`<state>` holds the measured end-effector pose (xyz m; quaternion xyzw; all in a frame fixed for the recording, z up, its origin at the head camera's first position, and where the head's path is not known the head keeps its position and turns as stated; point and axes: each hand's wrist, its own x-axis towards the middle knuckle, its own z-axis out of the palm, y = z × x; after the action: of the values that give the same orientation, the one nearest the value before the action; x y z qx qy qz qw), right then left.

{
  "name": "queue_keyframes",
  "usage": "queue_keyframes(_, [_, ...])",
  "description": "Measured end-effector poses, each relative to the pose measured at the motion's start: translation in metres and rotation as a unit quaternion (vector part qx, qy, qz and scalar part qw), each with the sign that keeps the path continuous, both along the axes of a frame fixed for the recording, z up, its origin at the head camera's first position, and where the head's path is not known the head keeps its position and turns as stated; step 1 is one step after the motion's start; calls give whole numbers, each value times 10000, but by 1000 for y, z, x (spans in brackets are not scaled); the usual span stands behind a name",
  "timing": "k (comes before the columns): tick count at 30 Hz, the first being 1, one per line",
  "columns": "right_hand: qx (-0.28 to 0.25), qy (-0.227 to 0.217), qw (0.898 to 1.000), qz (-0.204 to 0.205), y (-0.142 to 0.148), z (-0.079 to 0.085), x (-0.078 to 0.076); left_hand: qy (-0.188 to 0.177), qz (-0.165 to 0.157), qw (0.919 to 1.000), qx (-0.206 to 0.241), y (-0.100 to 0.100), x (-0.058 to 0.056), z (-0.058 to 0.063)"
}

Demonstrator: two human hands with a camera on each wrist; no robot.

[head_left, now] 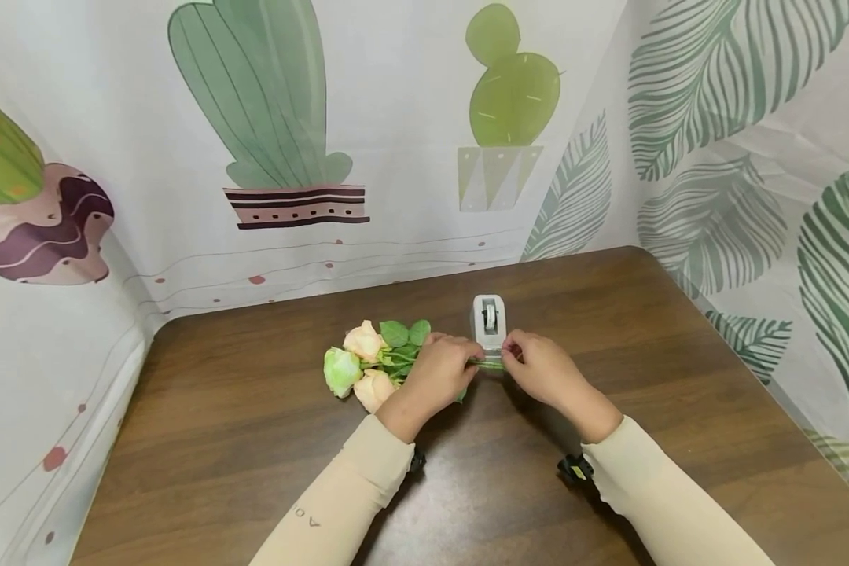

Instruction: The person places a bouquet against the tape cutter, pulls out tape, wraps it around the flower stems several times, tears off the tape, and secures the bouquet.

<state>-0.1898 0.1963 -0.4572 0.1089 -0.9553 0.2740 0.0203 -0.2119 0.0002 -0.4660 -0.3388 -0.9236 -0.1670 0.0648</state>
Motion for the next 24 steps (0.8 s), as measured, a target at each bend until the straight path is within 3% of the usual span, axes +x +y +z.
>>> queue_keyframes(12, [-175,55,9994,302,-12,8,2,1001,248,9944,-227,-11,5,13])
queue_keyframes(18, [-466,541,9970,305,-19,5,2,1466,395,9882,-216,-17,9,21])
queue_keyframes(24, [-644,890,9937,230,-28,5,1,1667,664,9837,-109,-26,9,27])
